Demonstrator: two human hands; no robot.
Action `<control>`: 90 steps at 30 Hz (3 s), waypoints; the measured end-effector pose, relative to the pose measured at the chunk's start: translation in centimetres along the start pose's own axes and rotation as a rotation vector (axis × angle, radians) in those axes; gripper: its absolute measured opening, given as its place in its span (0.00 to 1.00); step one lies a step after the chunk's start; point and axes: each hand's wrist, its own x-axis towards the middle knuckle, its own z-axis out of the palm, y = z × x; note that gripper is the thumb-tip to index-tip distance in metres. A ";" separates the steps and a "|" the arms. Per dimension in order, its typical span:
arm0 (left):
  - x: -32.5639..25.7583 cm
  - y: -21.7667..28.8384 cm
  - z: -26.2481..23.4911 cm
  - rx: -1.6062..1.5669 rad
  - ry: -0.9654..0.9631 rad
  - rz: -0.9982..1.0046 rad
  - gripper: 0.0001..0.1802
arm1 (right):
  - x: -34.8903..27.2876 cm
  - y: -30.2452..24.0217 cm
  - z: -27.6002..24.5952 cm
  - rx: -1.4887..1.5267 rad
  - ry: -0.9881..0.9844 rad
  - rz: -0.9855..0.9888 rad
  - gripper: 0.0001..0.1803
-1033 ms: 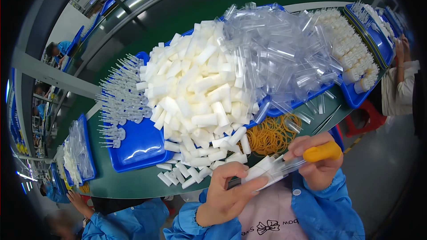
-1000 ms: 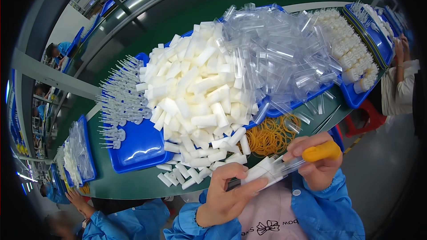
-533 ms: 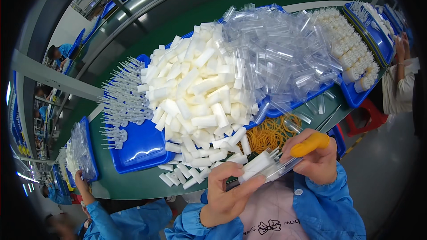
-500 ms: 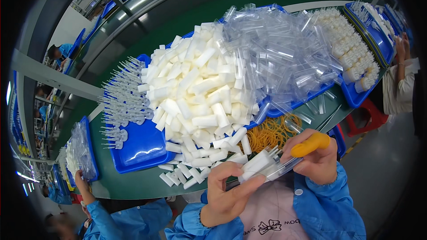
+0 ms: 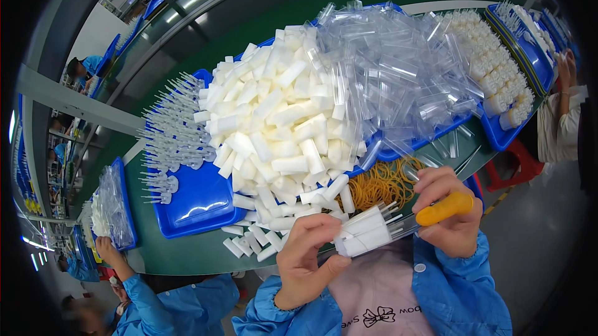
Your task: The person assembles cotton swabs by inserting white cotton tips into clear plastic tubes. They then secure the tips with a yellow rubber band and place the finished units into a blue tray. The process is repeated continuously at a factory workstation.
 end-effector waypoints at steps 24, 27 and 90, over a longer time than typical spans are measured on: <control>0.2 -0.7 1.2 -0.207 0.047 0.019 0.25 | -0.5 -0.3 0.7 -0.056 0.067 0.075 0.15; 0.0 -0.9 0.2 -0.187 0.120 0.023 0.25 | -0.8 0.2 -1.2 -0.346 0.151 0.138 0.13; -0.7 0.2 2.2 0.383 -0.046 0.219 0.22 | -3.7 1.0 0.1 0.545 0.378 0.282 0.18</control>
